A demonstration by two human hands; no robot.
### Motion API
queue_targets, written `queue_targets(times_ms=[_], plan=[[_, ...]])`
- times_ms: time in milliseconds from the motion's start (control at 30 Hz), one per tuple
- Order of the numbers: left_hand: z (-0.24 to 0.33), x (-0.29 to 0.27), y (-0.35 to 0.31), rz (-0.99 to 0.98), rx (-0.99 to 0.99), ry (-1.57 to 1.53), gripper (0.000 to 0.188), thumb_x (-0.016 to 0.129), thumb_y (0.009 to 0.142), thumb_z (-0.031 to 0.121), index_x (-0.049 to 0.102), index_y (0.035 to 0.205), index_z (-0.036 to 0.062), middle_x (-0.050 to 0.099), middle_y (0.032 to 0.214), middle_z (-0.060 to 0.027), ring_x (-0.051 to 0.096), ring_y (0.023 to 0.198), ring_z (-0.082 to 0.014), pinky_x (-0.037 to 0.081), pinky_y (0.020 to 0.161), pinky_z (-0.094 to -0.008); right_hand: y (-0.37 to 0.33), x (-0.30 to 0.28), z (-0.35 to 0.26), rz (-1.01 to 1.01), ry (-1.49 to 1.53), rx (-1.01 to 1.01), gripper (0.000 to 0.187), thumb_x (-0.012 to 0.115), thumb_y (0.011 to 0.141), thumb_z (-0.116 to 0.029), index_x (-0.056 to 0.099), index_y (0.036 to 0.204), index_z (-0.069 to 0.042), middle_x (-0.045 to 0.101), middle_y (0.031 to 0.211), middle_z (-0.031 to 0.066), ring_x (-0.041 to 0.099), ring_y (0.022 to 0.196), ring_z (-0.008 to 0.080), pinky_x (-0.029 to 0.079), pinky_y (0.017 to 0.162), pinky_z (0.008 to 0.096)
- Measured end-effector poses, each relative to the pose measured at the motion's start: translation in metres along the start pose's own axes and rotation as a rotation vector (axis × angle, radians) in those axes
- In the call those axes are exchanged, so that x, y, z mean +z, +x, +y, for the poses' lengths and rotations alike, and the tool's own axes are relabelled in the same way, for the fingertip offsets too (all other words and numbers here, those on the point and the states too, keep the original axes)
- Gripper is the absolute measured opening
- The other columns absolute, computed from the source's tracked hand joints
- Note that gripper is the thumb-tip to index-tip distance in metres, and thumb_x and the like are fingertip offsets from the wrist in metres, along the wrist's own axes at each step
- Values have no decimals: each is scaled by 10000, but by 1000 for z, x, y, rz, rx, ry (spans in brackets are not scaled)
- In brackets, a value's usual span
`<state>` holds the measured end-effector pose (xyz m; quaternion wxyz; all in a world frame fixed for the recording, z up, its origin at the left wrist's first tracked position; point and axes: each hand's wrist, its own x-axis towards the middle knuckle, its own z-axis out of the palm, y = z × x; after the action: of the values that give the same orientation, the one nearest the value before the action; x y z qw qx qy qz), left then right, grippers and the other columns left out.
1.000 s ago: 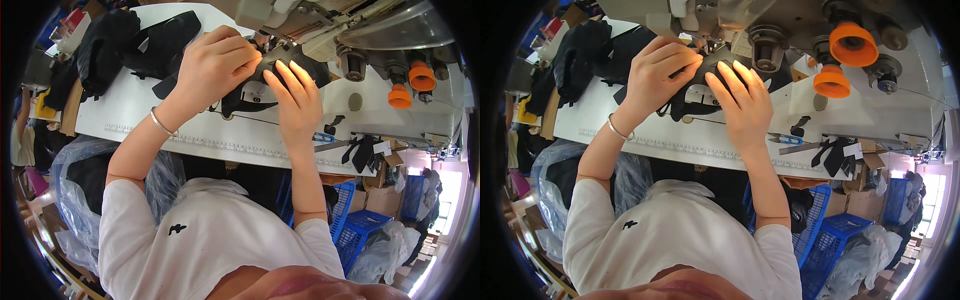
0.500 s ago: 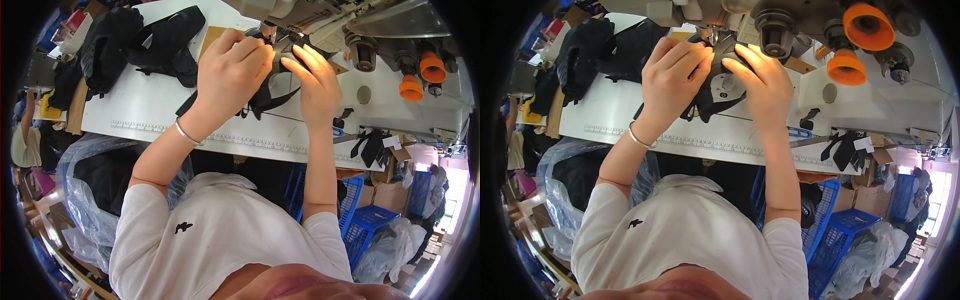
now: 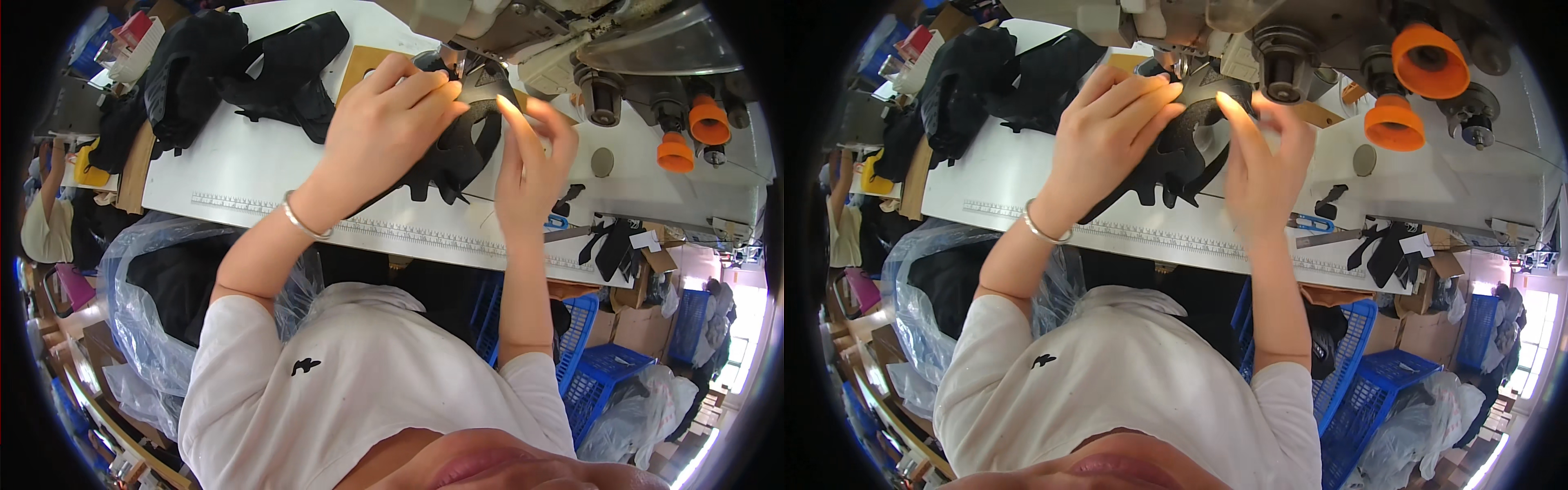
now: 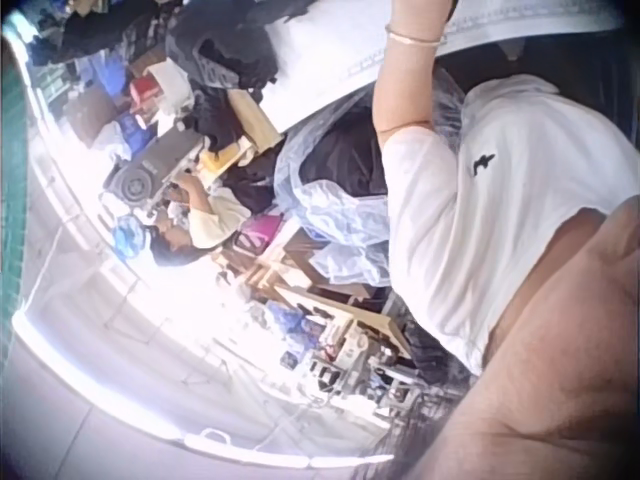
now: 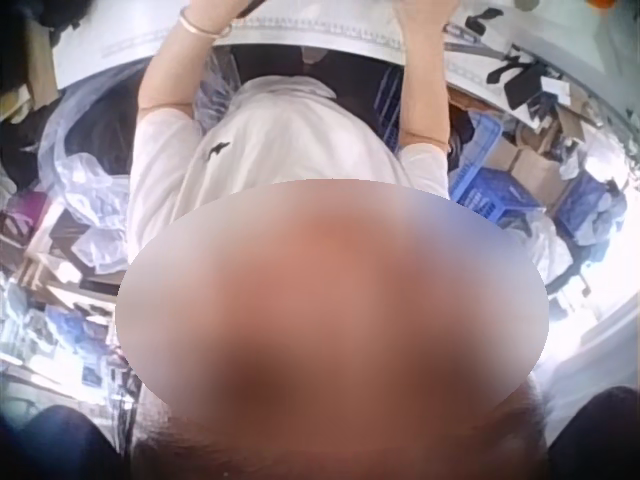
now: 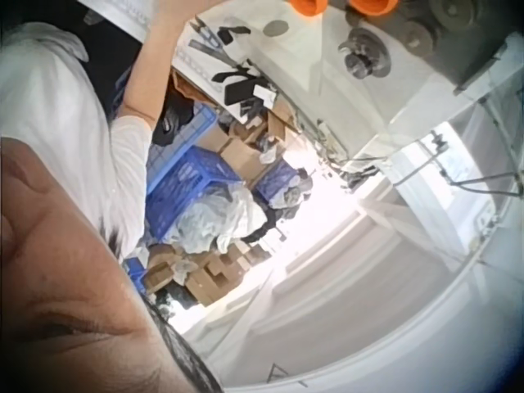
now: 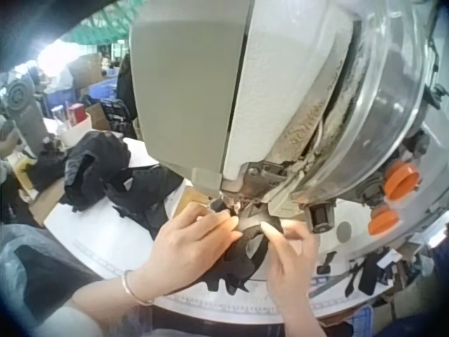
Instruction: The person operates a sewing machine to stitch black fabric pieces, likely gloves, in a factory setting. They guide the material under the needle, adjust the fabric, and cut threads after each piece is sewn.
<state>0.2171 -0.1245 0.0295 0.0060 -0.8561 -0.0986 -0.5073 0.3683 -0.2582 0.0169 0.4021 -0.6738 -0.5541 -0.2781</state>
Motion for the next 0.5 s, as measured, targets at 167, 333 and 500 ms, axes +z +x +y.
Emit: queue_targets(times_ms=[167,333,500], plan=[[-37,-33,2,-312,271,14,481,716,785,124,715,1266,103,681,1343,-18,617,1199,-236,508,1012,-376,-32,-19,-33,-308,455,295,598,692,966,-239,515,1529,-147,640,1117,95,570,931,207,457,915,365],[-59,-15,5,-195,393,-90,411,695,818,148,730,1223,87,706,1254,-23,627,1232,-229,511,1058,-409,-37,-13,-40,-378,790,681,508,622,981,-85,578,1486,-123,590,1004,35,519,862,85,456,889,279],[-67,4,-2,-36,558,-281,334,709,795,100,750,1122,42,724,1160,-82,694,1106,-285,623,907,-403,-33,-16,-42,-337,846,682,501,610,963,-12,605,1456,-94,548,931,-6,472,746,41,446,774,223]])
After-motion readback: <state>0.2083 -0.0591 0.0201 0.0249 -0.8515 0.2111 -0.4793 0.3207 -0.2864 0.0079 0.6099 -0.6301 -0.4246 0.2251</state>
